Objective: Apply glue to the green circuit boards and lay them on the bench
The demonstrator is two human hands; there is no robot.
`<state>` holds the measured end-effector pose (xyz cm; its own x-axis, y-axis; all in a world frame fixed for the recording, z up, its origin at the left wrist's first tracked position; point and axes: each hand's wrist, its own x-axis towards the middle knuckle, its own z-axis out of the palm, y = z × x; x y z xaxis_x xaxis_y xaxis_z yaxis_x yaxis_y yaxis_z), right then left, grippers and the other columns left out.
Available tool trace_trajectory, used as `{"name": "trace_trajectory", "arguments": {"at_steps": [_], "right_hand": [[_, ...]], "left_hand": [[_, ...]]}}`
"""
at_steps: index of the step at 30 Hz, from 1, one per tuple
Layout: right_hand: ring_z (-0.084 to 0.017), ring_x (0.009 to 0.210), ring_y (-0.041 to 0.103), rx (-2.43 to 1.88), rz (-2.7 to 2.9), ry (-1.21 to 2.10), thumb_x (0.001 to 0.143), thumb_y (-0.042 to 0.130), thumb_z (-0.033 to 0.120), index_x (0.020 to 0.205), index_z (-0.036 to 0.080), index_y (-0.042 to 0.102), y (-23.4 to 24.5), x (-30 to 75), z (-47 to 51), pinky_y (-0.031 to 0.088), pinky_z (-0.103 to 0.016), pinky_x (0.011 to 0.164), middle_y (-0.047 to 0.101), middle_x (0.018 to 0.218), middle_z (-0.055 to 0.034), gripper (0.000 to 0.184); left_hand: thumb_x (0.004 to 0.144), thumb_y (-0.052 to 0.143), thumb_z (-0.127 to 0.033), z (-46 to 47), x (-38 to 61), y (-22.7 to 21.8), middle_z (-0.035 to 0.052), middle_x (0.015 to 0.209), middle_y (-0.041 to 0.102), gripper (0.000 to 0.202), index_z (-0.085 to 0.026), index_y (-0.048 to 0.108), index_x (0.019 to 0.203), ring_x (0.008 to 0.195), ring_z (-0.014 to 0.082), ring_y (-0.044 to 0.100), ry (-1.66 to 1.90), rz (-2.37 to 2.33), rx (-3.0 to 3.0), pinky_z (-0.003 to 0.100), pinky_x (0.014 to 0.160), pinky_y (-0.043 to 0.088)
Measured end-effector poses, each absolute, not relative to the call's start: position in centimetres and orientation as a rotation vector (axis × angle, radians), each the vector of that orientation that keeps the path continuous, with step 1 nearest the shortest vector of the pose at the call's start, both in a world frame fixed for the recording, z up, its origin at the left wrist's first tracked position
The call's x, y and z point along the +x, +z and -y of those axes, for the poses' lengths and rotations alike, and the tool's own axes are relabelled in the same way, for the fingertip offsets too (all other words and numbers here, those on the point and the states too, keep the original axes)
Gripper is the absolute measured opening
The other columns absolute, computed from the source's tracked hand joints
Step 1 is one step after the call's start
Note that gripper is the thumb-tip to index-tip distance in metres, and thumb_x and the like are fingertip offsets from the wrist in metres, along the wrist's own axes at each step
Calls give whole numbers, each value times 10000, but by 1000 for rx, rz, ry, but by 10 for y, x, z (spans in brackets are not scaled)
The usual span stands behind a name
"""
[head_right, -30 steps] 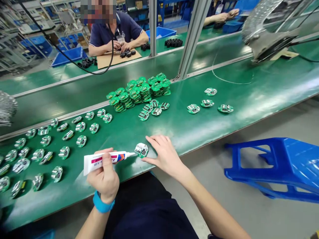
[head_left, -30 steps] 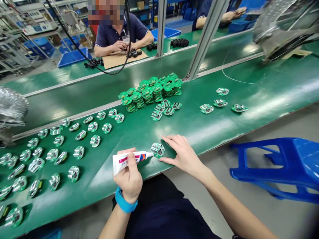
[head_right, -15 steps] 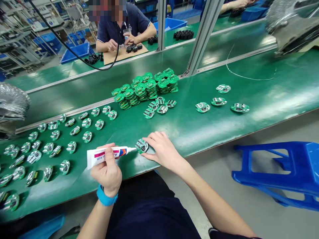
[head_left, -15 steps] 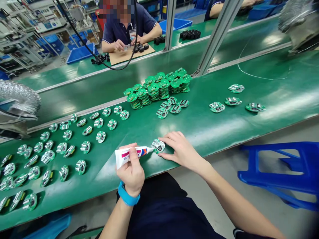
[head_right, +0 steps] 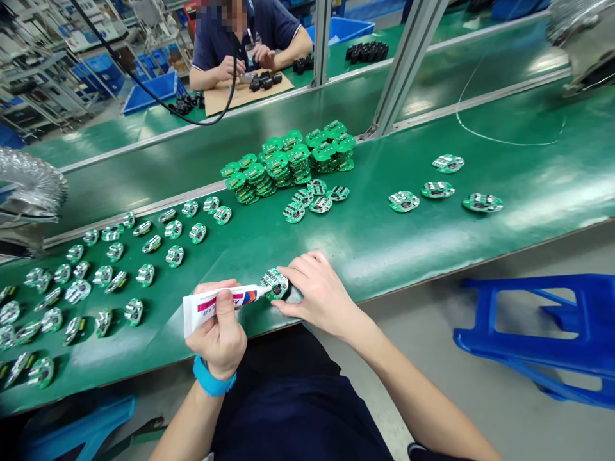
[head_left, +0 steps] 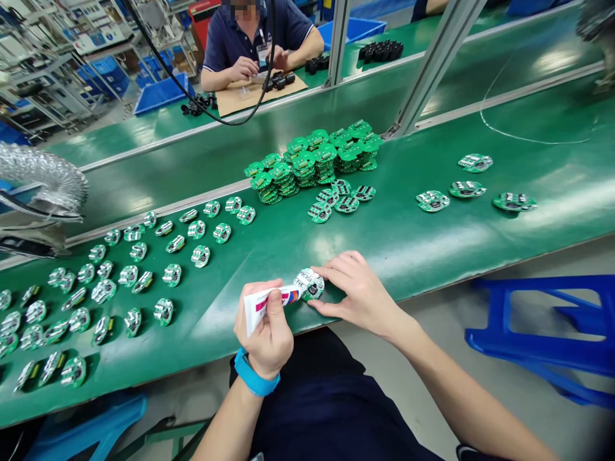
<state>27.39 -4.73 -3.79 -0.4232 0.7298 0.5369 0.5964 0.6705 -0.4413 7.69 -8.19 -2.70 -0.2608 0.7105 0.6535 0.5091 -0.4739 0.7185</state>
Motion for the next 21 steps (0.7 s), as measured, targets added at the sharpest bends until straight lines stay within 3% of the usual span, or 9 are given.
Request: {"name": "trace_trajectory", "arguments": {"at_steps": [12,21], "right_hand": [[-253,853,593,-980,2164,138,960,769,348,1194,97,682,-32,274,55,450,-435,866,714,946,-94,354],[-239,840,608,-967,2151,131,976,755,361,1238,134,652,-30,276,58,460,-435,860,730,964,-84,362]], "left_hand": [[1041,619,-215,73,71,-29,47,897,721,140,-185,746,992,801,162,701,1890,-1541,1781,277,683,550],[1034,641,-241,70,70,-29,64,883,740,143,-167,734,954,760,177,708,1968,-1548,1764,320,671,564]]}}
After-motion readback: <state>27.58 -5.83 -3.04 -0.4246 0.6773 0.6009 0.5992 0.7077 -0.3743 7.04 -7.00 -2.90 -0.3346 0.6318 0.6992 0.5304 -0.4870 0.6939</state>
